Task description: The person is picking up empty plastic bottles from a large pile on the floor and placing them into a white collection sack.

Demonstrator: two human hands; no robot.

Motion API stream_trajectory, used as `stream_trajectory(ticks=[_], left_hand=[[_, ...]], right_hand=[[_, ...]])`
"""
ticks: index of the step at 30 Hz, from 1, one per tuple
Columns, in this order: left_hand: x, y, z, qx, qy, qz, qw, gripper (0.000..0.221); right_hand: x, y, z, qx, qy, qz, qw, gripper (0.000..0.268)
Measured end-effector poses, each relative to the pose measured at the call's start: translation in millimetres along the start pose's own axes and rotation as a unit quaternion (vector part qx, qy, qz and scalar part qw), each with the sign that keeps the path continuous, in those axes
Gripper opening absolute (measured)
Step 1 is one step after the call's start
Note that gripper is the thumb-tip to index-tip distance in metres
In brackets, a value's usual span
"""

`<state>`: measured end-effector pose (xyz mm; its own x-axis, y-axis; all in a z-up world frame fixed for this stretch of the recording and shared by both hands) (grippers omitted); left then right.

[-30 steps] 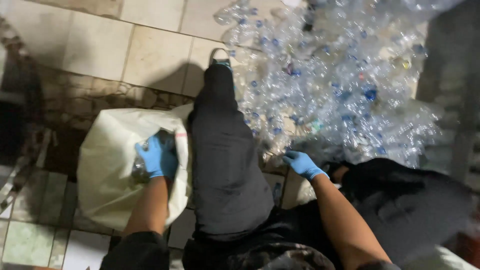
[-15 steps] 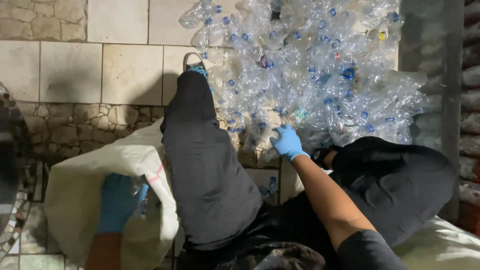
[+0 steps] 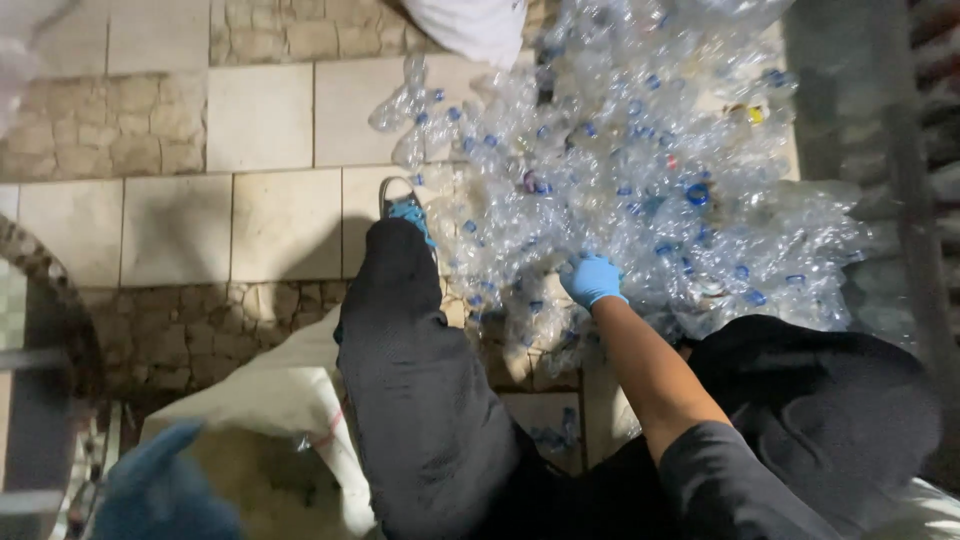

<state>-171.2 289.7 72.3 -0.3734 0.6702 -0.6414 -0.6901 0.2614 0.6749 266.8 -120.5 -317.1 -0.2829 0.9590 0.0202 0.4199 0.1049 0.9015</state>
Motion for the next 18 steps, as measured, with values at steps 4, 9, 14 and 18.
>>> stream_trajectory(ticks=[4, 9, 14, 18], left_hand=[[-183, -92, 41, 0.057, -0.083, -0.118, 0.988, 0.024], [-256, -217, 14, 0.263, -0.119, -0.268, 0.919, 0.026], [-219, -334, -62, 0.425, 0.142, -0.430, 0.784, 0.072], [-227, -343, -80, 0.422, 0.165, -0.455, 0.767, 0.063]], right_hand=[[-41, 39, 3, -0.027, -0.060, 0.199, 0.978, 0.039], [-68, 150, -59, -0.041, -0.034, 0.540, 0.840, 0.013], [-54, 231, -149, -0.077, 0.097, 0.653, 0.747, 0.013], [-21, 229, -202, -0.044, 0.112, 0.644, 0.755, 0.011]])
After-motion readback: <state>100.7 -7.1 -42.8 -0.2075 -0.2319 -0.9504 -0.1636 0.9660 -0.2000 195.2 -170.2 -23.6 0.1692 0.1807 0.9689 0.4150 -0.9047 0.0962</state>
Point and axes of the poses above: each hand's wrist, its own z-axis towards the middle knuckle, its own y-axis out of the back of the hand, x = y × z, the point moved 8 cm from there along z, towards the middle knuckle, and after that the axes turned 7 degrees about -y, right-handed, at the moved point
